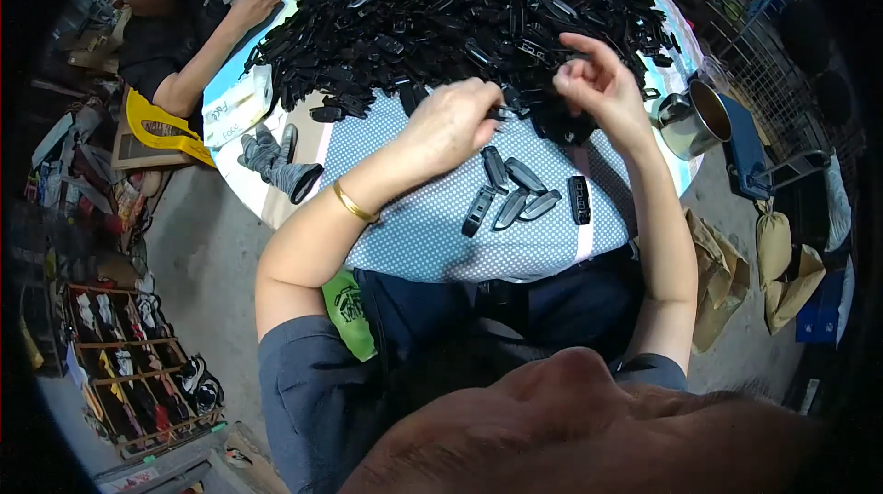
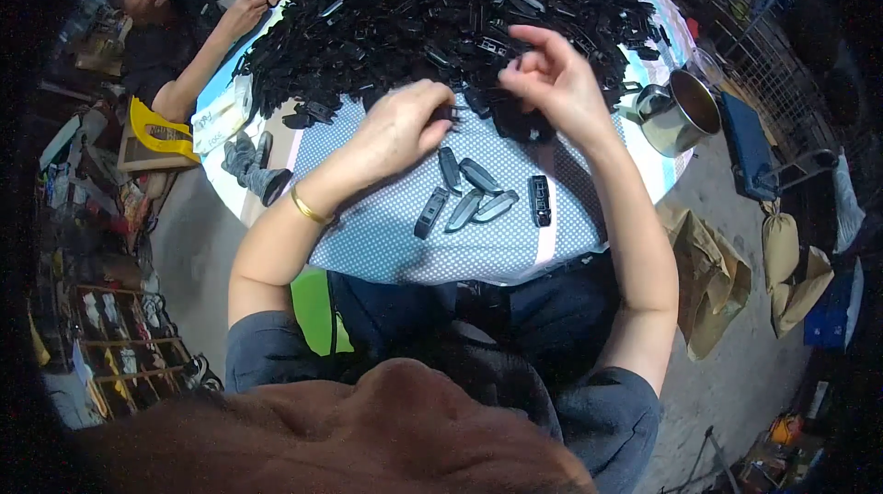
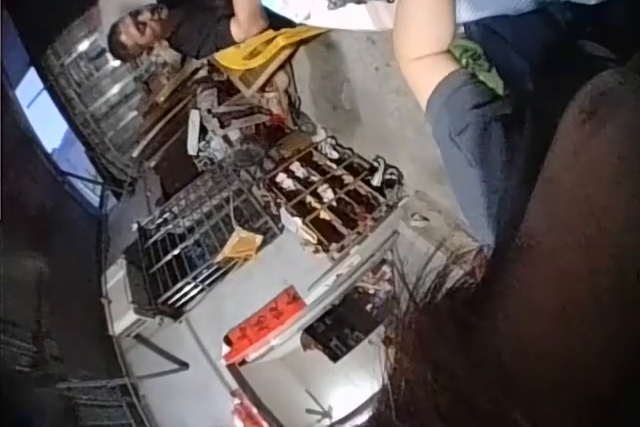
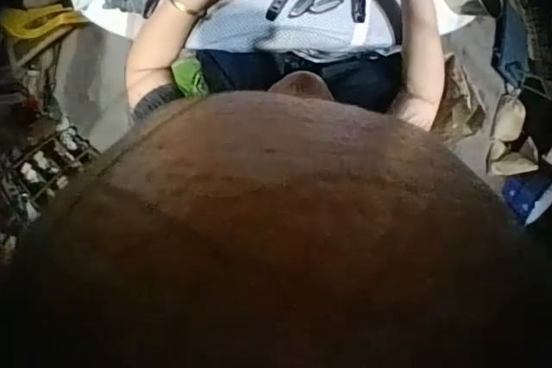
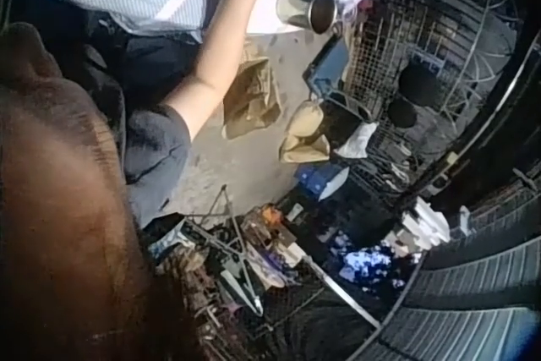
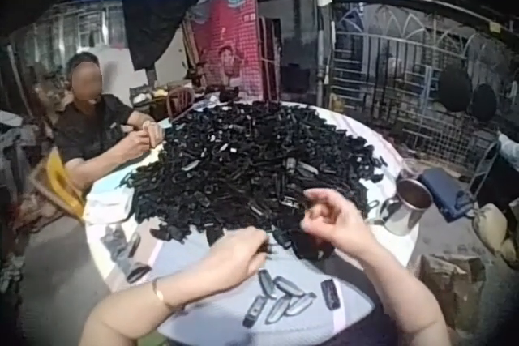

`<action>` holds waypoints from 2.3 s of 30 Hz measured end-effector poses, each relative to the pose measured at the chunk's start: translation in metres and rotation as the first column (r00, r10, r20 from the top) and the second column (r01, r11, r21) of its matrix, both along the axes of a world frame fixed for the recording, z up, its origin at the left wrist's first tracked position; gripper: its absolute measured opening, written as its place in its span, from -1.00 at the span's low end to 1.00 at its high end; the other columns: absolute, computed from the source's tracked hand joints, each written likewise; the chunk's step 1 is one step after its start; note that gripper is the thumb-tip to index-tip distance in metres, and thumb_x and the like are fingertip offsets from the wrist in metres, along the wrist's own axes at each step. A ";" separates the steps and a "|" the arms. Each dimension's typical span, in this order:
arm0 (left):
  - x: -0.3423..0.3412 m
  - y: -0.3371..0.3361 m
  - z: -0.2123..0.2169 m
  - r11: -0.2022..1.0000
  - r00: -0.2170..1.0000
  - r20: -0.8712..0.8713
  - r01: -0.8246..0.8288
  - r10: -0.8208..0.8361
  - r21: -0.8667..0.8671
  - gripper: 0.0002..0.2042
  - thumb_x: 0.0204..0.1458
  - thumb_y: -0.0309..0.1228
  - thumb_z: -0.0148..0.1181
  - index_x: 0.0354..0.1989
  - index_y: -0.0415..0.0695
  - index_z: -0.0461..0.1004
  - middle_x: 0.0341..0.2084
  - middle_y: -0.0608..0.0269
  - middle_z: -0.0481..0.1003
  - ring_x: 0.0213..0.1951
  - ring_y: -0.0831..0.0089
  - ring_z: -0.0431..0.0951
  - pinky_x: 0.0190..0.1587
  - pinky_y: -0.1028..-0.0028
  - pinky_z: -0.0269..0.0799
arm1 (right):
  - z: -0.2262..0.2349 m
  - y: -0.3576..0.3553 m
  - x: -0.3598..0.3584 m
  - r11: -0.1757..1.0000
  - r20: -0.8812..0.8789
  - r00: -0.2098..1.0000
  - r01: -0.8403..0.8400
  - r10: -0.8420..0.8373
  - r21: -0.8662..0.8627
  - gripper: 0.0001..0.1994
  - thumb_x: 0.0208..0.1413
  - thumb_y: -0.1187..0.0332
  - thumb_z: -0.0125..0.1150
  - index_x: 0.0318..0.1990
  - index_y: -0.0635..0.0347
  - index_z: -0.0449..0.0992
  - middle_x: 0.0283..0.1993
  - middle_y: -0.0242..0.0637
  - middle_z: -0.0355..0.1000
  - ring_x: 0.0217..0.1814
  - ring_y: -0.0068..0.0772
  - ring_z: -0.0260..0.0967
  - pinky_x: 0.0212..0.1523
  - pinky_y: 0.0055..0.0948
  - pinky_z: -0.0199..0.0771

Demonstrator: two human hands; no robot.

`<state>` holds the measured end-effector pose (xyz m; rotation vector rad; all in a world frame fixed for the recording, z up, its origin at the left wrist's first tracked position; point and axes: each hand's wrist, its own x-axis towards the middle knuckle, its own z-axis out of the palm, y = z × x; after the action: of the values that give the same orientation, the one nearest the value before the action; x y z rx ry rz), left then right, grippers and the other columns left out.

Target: Assembling small black plastic components on a table.

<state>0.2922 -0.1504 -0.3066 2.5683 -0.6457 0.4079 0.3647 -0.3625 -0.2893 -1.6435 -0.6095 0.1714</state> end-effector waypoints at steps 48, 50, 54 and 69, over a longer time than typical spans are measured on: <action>-0.007 -0.021 -0.011 0.574 0.915 -0.338 -0.158 -0.220 -0.803 -0.70 -0.11 -0.54 0.22 -0.14 -0.17 0.50 -0.36 0.30 0.49 -0.33 0.62 0.45 -0.26 0.65 0.39 | -0.026 0.012 -0.056 0.995 -0.068 0.995 0.076 -0.071 0.070 -0.87 0.12 0.42 0.07 -0.29 0.32 0.35 -0.23 -0.28 0.34 -0.45 -0.54 0.41 -0.46 -0.65 0.47; -0.006 -0.023 -0.019 0.497 0.892 -0.361 -0.190 -0.273 -0.846 -0.69 -0.09 -0.54 0.20 -0.10 -0.19 0.48 -0.32 0.28 0.49 -0.29 0.62 0.45 -0.23 0.65 0.39 | -0.025 0.015 -0.059 0.988 0.061 0.986 0.154 -0.155 0.029 -0.89 0.07 0.48 0.11 -0.32 0.33 0.33 -0.17 -0.28 0.31 -0.50 -0.59 0.37 -0.49 -0.67 0.43; -0.007 -0.027 -0.014 0.328 0.852 -0.307 -0.172 -0.425 -0.929 -0.66 -0.02 -0.54 0.13 -0.01 -0.25 0.40 -0.25 0.23 0.50 -0.21 0.60 0.46 -0.13 0.62 0.39 | -0.035 0.016 -0.055 0.968 0.409 0.882 0.248 -0.235 0.021 -0.82 -0.05 0.46 0.24 -0.39 0.36 0.35 -0.27 -0.19 0.33 -0.54 -0.57 0.34 -0.54 -0.63 0.38; -0.007 -0.016 -0.007 0.422 0.783 -0.336 -0.104 -0.524 -0.901 -0.75 0.04 -0.52 0.07 -0.09 -0.30 0.43 -0.20 0.09 0.49 -0.16 0.43 0.49 -0.06 0.50 0.40 | -0.027 0.013 -0.069 0.961 0.306 0.952 0.111 -0.029 -0.253 -0.77 -0.05 0.29 0.24 -0.37 0.33 0.49 -0.55 -0.08 0.42 -0.55 -0.27 0.43 -0.55 -0.43 0.34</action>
<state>0.2856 -0.1661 -0.3133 1.3708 -0.3554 -0.1588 0.2956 -0.3497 -0.3159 -1.9711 -0.7815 -0.0540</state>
